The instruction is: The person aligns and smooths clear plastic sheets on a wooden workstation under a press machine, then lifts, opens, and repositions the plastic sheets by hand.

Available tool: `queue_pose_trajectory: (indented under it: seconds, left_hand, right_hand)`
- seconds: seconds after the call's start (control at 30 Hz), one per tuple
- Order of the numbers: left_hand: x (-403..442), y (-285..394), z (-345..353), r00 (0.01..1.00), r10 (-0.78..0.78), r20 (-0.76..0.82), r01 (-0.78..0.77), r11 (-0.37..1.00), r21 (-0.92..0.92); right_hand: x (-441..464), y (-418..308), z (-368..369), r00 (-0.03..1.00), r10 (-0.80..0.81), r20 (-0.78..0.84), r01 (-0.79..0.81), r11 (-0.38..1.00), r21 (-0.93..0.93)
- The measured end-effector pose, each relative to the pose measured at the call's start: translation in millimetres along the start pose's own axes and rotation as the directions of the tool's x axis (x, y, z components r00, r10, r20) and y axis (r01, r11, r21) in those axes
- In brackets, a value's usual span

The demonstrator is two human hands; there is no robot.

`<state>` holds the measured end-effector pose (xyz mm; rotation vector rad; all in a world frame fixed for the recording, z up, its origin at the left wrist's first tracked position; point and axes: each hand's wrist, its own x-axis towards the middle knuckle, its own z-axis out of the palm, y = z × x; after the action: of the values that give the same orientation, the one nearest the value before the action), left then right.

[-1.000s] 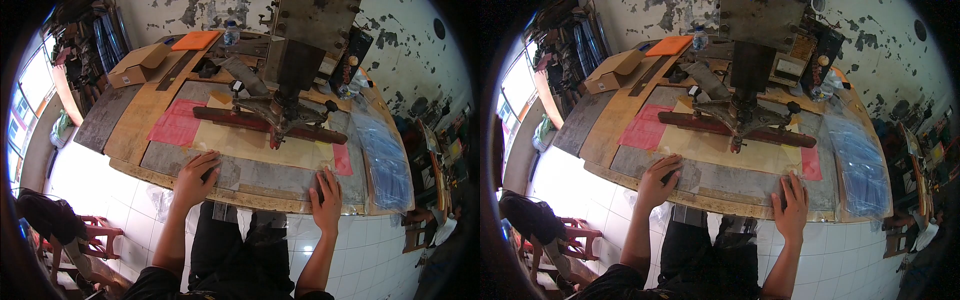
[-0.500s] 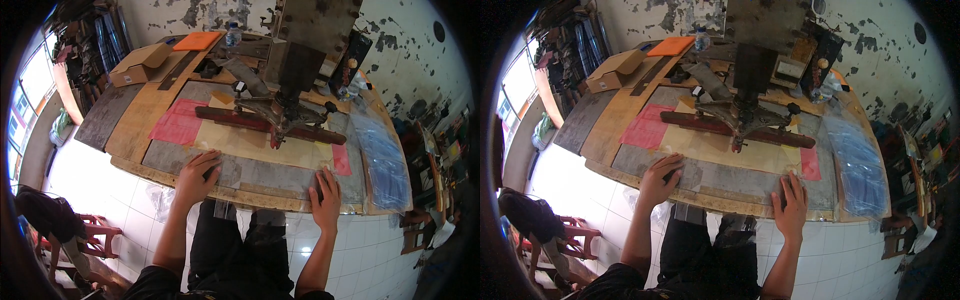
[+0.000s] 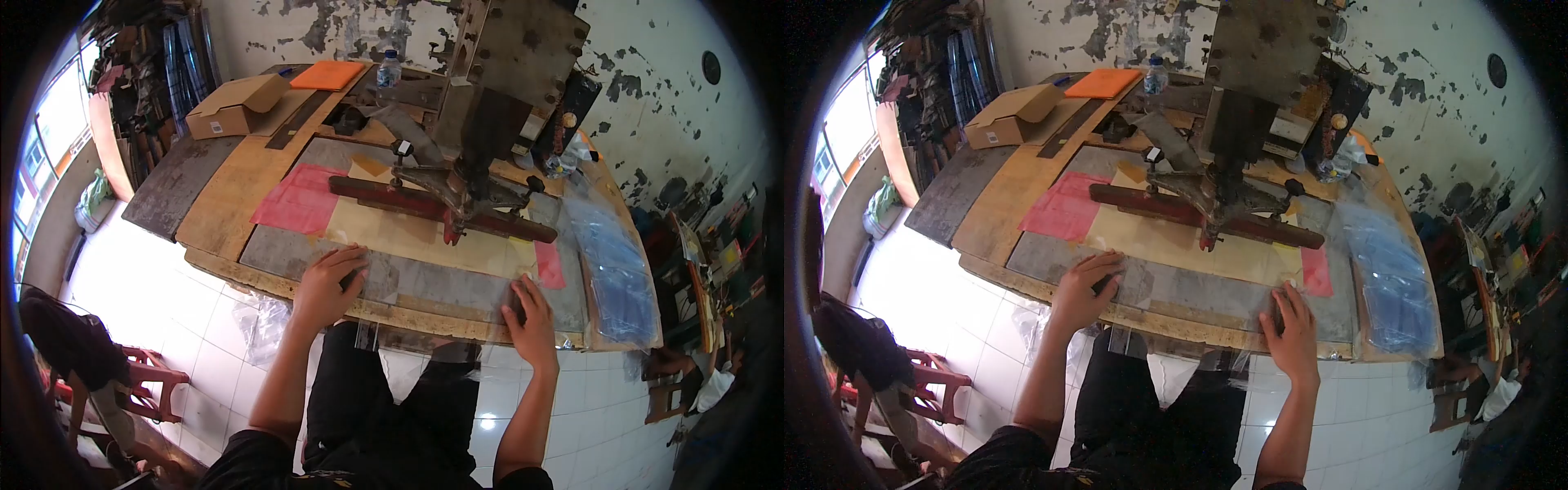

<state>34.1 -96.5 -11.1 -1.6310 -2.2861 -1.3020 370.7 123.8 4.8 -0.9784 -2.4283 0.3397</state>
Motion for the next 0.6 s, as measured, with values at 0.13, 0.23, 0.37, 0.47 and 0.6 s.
queue_pose_trajectory:
  seconds: [0.13, 0.23, 0.37, 0.47, 0.6]
  left_hand:
    - [0.2, -1.9, 0.0, 1.000, 0.019, 0.003, -0.019, 1.000, -0.007]
    - [0.8, 2.4, -2.0, 1.000, -0.001, -0.001, 0.001, 0.999, -0.038]
    - [0.2, -0.6, 0.3, 1.000, 0.020, -0.019, -0.020, 1.000, 0.004]
    - [-0.5, 0.0, -1.3, 1.000, 0.022, -0.010, -0.022, 1.000, 0.012]
    - [-0.6, 0.8, -2.3, 1.000, -0.007, 0.003, 0.007, 1.000, -0.011]
  right_hand:
    - [27.0, 10.9, -12.5, 0.997, 0.077, 0.025, -0.079, 0.992, 0.102]
    - [51.7, 37.6, 4.6, 0.992, 0.104, -0.065, -0.095, 0.987, 0.129]
    - [74.8, 41.9, 17.6, 0.983, 0.171, -0.070, -0.175, 0.983, -0.054]
    - [87.6, 37.9, 10.4, 0.968, 0.252, -0.015, -0.253, 0.967, -0.031]
    - [69.2, 30.2, -10.3, 0.991, 0.133, -0.025, -0.122, 0.956, 0.268]
